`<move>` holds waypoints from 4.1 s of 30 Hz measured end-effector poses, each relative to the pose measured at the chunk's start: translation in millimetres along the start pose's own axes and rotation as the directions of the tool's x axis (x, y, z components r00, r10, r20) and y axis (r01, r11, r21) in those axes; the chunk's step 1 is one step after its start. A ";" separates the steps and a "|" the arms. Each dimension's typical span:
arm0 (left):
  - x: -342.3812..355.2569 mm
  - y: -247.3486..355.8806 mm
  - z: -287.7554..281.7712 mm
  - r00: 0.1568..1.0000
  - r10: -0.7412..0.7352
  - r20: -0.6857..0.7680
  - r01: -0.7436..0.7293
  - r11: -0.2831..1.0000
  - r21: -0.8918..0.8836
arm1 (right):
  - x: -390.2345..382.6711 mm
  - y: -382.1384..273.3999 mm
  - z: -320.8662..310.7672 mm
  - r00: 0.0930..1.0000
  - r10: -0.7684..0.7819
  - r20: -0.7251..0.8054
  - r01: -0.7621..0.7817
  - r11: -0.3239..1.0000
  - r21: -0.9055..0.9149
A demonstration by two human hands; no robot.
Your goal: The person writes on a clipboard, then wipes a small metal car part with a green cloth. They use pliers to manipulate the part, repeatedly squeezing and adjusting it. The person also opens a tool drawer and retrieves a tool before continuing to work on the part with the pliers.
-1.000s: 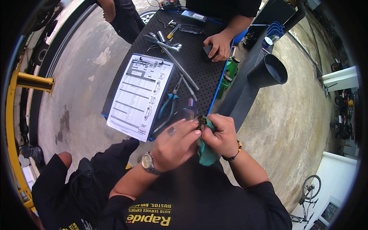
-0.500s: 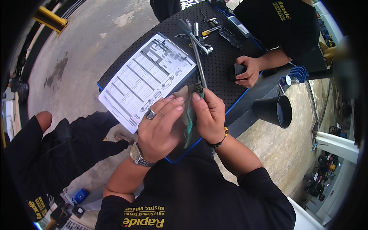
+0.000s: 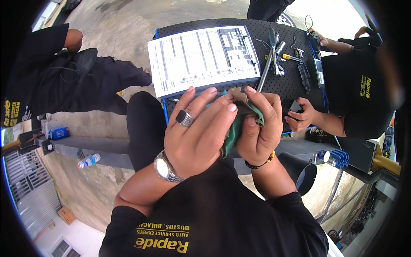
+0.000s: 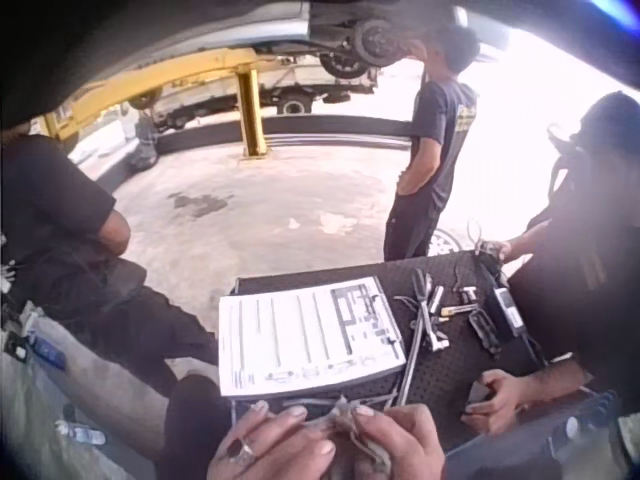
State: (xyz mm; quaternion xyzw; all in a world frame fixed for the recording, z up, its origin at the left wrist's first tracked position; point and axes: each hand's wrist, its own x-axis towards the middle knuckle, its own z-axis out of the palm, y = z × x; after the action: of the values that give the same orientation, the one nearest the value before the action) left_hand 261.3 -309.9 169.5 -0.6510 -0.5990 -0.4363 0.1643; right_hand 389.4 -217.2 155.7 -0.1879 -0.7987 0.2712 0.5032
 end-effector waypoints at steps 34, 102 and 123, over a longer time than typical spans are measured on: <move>45.5 23.4 22.6 0.994 0.001 0.108 0.001 1.000 -0.020 | 21.1 32.0 -50.9 0.837 0.421 0.351 -0.519 0.403 0.754; 19.7 23.7 1.3 0.992 0.114 0.062 -0.069 0.866 -0.495 | 31.3 23.1 -59.4 0.862 -0.504 0.059 0.490 0.858 0.156; 26.7 12.9 -6.8 0.935 0.022 0.355 0.114 0.928 -0.355 | 52.5 2.1 -108.1 0.952 -0.255 0.168 0.249 0.967 0.059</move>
State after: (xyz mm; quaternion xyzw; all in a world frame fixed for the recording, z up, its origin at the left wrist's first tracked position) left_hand 268.1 -300.8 197.8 -0.7234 -0.5410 -0.4211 -0.0819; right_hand 465.1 -159.1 228.7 -0.0508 -0.8519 0.2350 0.4653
